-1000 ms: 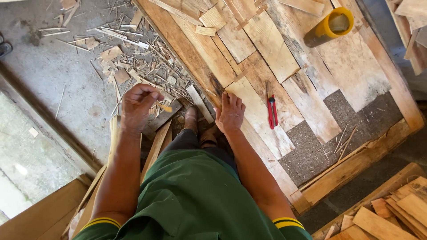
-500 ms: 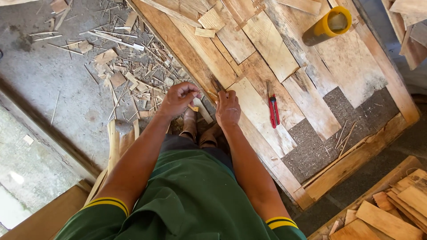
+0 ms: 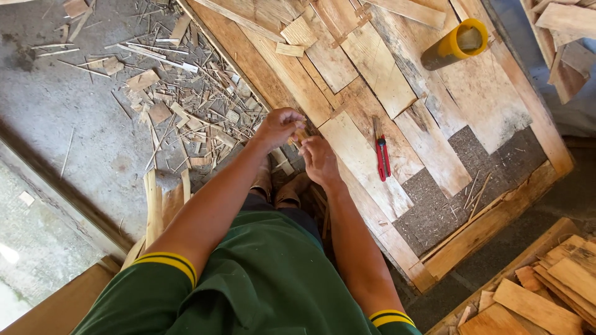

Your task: Gluing small strips of wood onto a board and trimming them with a utility knife to create a patterned surface.

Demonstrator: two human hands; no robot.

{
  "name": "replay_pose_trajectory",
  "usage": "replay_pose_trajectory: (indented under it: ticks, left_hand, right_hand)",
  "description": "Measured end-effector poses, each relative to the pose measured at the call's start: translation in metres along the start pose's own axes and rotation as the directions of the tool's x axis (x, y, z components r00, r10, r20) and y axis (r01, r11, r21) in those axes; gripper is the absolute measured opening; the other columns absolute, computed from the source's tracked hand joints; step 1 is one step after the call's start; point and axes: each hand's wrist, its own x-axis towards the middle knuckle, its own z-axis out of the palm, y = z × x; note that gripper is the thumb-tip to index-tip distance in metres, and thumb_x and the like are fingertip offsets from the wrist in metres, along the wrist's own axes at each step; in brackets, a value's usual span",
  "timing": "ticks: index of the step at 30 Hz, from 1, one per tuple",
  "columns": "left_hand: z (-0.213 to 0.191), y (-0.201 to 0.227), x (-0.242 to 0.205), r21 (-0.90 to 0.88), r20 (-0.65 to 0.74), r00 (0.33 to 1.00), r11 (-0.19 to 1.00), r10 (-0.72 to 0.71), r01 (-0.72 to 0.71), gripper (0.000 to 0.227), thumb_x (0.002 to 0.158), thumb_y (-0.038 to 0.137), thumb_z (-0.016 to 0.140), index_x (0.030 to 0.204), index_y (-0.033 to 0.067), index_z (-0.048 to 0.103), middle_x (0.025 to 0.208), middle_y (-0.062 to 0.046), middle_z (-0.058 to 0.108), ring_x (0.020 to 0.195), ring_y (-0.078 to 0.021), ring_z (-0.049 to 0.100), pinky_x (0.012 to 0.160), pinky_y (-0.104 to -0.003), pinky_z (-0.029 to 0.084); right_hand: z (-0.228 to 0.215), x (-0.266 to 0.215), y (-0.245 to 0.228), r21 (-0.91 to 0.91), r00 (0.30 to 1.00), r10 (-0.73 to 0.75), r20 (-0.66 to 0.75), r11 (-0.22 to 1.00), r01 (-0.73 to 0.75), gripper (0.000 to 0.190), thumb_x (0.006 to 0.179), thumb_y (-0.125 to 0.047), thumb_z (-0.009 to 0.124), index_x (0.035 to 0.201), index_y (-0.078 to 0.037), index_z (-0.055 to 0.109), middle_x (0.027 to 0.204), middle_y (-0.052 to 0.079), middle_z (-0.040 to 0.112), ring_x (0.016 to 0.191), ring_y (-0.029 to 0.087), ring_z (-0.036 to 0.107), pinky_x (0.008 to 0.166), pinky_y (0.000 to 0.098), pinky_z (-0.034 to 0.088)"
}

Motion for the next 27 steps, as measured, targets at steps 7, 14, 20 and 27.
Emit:
replay_pose_trajectory:
  ticks: [7,14,20,27]
  left_hand:
    - [0.039,-0.016,0.032,0.084,0.066,0.988,0.987,-0.140,0.134,0.026,0.097,0.000,0.058,0.120,0.0057,0.068,0.103,-0.014,0.073,0.071,-0.0145,0.070,0.063,-0.027,0.064]
    - [0.047,-0.026,0.037,0.144,0.122,0.982,0.982,-0.141,0.123,0.020,0.098,0.003,0.059,0.116,0.0054,0.068,0.094,-0.012,0.074,0.069,-0.0139,0.070,0.061,-0.027,0.063]
    - [0.048,-0.025,0.033,0.172,0.142,0.988,0.984,-0.067,0.042,0.016,0.099,0.004,0.060,0.114,0.0041,0.067,0.091,-0.010,0.076,0.068,-0.0136,0.070,0.061,-0.028,0.061]
    - [0.044,0.010,0.013,0.237,0.057,0.994,0.969,-0.092,0.076,0.033,0.095,0.004,0.062,0.127,0.0097,0.055,0.095,-0.008,0.075,0.068,-0.0166,0.074,0.064,-0.030,0.061]
  right_hand:
    - [-0.001,0.006,0.028,0.393,0.852,0.514,0.101,0.766,-0.508,0.035,0.107,-0.009,0.030,0.141,-0.009,0.039,0.110,0.012,0.074,0.104,0.024,0.076,0.093,0.0298,0.063]
    - [-0.011,0.023,0.030,0.483,0.716,0.679,0.164,0.578,-0.658,0.018,0.102,-0.007,0.055,0.117,-0.001,0.059,0.099,0.010,0.071,0.085,0.017,0.071,0.072,0.0308,0.061]
    - [-0.006,0.019,0.032,0.445,0.688,0.721,0.079,0.592,-0.672,0.011,0.101,-0.010,0.064,0.101,0.001,0.063,0.085,0.009,0.073,0.075,0.015,0.070,0.066,0.0294,0.058]
    - [0.007,0.010,0.043,0.647,0.739,0.672,0.050,0.542,-0.537,0.006,0.101,-0.009,0.060,0.103,-0.003,0.059,0.092,0.007,0.071,0.080,0.012,0.072,0.069,0.0276,0.060]
